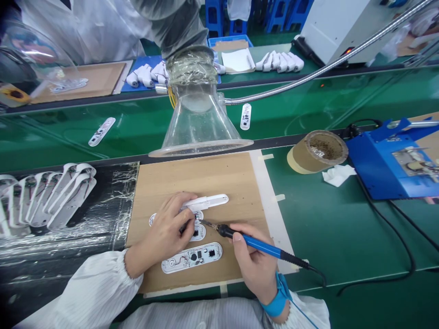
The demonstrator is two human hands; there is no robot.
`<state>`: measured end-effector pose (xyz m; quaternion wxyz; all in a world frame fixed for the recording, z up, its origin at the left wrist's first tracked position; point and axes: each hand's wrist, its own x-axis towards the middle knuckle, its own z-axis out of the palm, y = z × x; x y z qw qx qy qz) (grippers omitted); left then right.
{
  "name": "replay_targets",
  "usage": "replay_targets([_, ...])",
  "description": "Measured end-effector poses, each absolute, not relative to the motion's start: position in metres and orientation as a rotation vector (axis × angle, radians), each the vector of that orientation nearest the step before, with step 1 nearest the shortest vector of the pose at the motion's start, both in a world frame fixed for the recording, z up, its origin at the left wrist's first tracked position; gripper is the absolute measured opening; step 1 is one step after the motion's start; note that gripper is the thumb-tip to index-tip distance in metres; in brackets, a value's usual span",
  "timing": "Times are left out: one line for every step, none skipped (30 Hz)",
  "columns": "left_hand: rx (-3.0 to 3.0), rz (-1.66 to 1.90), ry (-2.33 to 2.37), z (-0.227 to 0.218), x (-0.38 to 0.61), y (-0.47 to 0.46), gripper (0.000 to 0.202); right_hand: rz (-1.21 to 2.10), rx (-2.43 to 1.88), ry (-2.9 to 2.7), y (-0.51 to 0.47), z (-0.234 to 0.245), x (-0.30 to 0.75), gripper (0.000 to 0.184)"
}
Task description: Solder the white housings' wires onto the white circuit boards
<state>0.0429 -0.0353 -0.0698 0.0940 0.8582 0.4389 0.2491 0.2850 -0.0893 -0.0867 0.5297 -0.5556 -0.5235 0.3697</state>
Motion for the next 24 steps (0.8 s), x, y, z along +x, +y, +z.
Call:
replay_targets([2.543, 0.738, 1.303, -0.0699, 0.0429, -0.0354, 0.016, 0.88, -1.328, -1.253, -0.0893, -0.0866, 0.2852, 0.012])
replay_targets([2.537, 0.739, 1.306, -0.0699, 0.0429, -0.0355, 0.016, 0.875, -1.33, -1.255, -0.0892, -0.0864, 0.2853, 0.012])
replay_targets([2.531, 0.739, 1.31, -0.07, 0.0429, -0.0356, 0.016, 0.869, -1.334, -1.256, -0.089, -0.0862, 0.2854, 0.012])
replay_targets([2.527, 0.74, 1.312, -0.07, 0.043, -0.0357, 0.016, 0.864, -1.336, -1.257, -0.0888, -0.086, 0.2854, 0.012])
replay_targets([2.524, 0.741, 1.313, -0.0701, 0.043, -0.0357, 0.016, 0.86, -1.337, -1.257, -0.0886, -0.0859, 0.2853, 0.012])
replay_targets([2.523, 0.742, 1.314, -0.0701, 0.0429, -0.0357, 0.016, 0.858, -1.335, -1.259, -0.0884, -0.0858, 0.2852, 0.012])
replay_targets([2.525, 0.742, 1.313, -0.0701, 0.0429, -0.0356, 0.015, 0.859, -1.332, -1.259, -0.0883, -0.0858, 0.2851, 0.012])
replay_targets([2.528, 0.741, 1.311, -0.0702, 0.0428, -0.0356, 0.015, 0.86, -1.33, -1.259, -0.0883, -0.0857, 0.285, 0.013])
replay_targets([2.532, 0.74, 1.309, -0.0702, 0.0428, -0.0355, 0.015, 0.863, -1.327, -1.26, -0.0883, -0.0857, 0.2849, 0.013])
replay_targets([2.535, 0.74, 1.309, -0.0702, 0.0427, -0.0355, 0.015, 0.866, -1.325, -1.259, -0.0884, -0.0856, 0.2848, 0.013])
replay_targets([2.538, 0.739, 1.31, -0.0703, 0.0426, -0.0355, 0.015, 0.865, -1.324, -1.258, -0.0886, -0.0854, 0.2848, 0.012])
replay_targets([2.54, 0.738, 1.31, -0.0704, 0.0426, -0.0355, 0.015, 0.862, -1.325, -1.254, -0.0887, -0.0852, 0.285, 0.012])
replay_targets([2.541, 0.738, 1.311, -0.0704, 0.0426, -0.0356, 0.016, 0.856, -1.326, -1.249, -0.0888, -0.0849, 0.2853, 0.012])
replay_targets([2.543, 0.738, 1.313, -0.0705, 0.0426, -0.0357, 0.016, 0.85, -1.33, -1.244, -0.0888, -0.0845, 0.2857, 0.012])
replay_targets([2.545, 0.737, 1.314, -0.0706, 0.0426, -0.0357, 0.016, 0.843, -1.334, -1.237, -0.0887, -0.0842, 0.2863, 0.012])
replay_targets([2.548, 0.736, 1.313, -0.0707, 0.0426, -0.0357, 0.016, 0.838, -1.337, -1.231, -0.0886, -0.084, 0.2869, 0.012])
replay_targets([2.552, 0.734, 1.31, -0.0707, 0.0426, -0.0356, 0.016, 0.834, -1.339, -1.226, -0.0883, -0.0839, 0.2877, 0.012])
replay_targets([2.556, 0.733, 1.306, -0.0708, 0.0425, -0.0355, 0.016, 0.833, -1.34, -1.223, -0.0881, -0.084, 0.2884, 0.012])
replay_targets([2.561, 0.734, 1.301, -0.0709, 0.0425, -0.0353, 0.016, 0.832, -1.34, -1.222, -0.0878, -0.0841, 0.2892, 0.012])
replay_targets([2.565, 0.737, 1.297, -0.071, 0.0424, -0.0351, 0.016, 0.833, -1.339, -1.221, -0.0877, -0.0845, 0.2898, 0.013])
replay_targets([2.568, 0.741, 1.293, -0.0712, 0.0424, -0.035, 0.017, 0.832, -1.339, -1.219, -0.0876, -0.0849, 0.2903, 0.013])
replay_targets([2.57, 0.746, 1.292, -0.0715, 0.0423, -0.0349, 0.017, 0.832, -1.339, -1.216, -0.0875, -0.0854, 0.2906, 0.013])
replay_targets([2.572, 0.749, 1.293, -0.0718, 0.0423, -0.0349, 0.017, 0.831, -1.339, -1.212, -0.0876, -0.086, 0.2907, 0.013])
replay_targets([2.572, 0.75, 1.295, -0.0721, 0.0422, -0.0349, 0.017, 0.831, -1.339, -1.207, -0.0877, -0.0865, 0.2906, 0.013])
